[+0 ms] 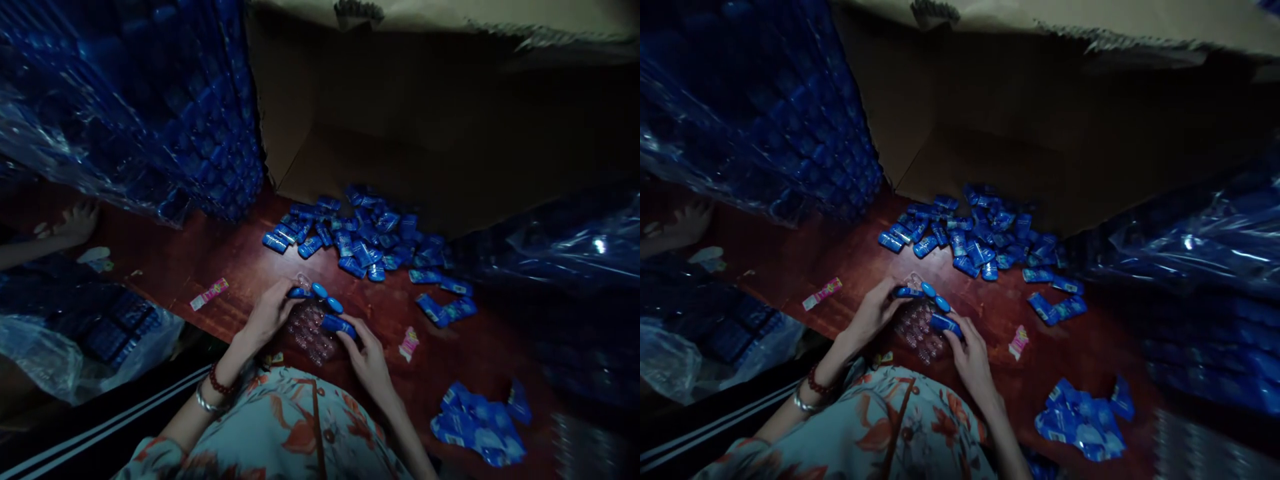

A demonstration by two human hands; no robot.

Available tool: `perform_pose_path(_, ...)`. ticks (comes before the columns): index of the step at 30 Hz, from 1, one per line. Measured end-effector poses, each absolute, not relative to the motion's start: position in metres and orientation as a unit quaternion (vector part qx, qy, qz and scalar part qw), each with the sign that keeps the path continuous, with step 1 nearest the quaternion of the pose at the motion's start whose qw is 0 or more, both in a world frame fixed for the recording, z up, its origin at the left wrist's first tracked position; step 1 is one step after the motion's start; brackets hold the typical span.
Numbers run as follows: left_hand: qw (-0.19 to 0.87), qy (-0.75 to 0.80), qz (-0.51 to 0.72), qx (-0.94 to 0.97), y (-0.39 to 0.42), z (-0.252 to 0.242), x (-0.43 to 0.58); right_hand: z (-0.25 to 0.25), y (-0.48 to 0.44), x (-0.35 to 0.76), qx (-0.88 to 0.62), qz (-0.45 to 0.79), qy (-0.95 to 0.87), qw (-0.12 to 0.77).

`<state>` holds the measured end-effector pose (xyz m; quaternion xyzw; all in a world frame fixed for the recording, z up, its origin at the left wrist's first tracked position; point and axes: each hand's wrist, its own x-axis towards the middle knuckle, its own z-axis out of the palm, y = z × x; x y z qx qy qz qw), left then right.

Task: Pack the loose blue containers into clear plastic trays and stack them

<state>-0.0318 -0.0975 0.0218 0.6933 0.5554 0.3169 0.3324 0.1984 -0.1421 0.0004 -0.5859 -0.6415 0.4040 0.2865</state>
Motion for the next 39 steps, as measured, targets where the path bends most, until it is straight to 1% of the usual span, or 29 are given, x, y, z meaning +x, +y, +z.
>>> perform_pose_path(4,0.254,0.507,0.327,0.756,-0.096,0.011,-0.02,-0.007,-0.131,0.208,-0.626,0.307,-0.669,0.257)
perform_pose_path(10,0.164,0.463,0.325,0.808,-0.105,-0.003,-0.016,0.015,-0.114,0.219,-0.542,0.206,-0.782,0.229)
perform_pose_path(13,0.142,0.462,0.313,0.818,-0.107,-0.006,-0.013,0.01,-0.114,0.215,-0.539,0.137,-0.813,0.17)
perform_pose_path(15,0.133,0.459,0.287,0.83,-0.107,-0.006,-0.01,0.005,-0.116,0.213,-0.534,0.093,-0.831,0.124)
perform_pose_path(18,0.139,0.457,0.239,0.845,-0.104,0.001,-0.003,0.006,-0.114,0.211,-0.515,0.062,-0.852,0.07)
perform_pose_path(25,0.182,0.455,0.11,0.865,-0.096,0.023,0.015,0.039,-0.097,0.187,-0.456,-0.005,-0.889,-0.051)
perform_pose_path(28,0.178,0.451,0.09,0.87,-0.093,0.024,0.015,0.048,-0.093,0.177,-0.447,-0.025,-0.889,-0.1)
perform_pose_path(34,0.152,0.447,0.112,0.875,-0.092,0.011,0.012,0.057,-0.087,0.169,-0.449,-0.002,-0.884,-0.131)
perform_pose_path(39,0.094,0.442,0.253,0.856,-0.102,-0.006,0.003,0.056,-0.084,0.165,-0.45,0.008,-0.881,-0.145)
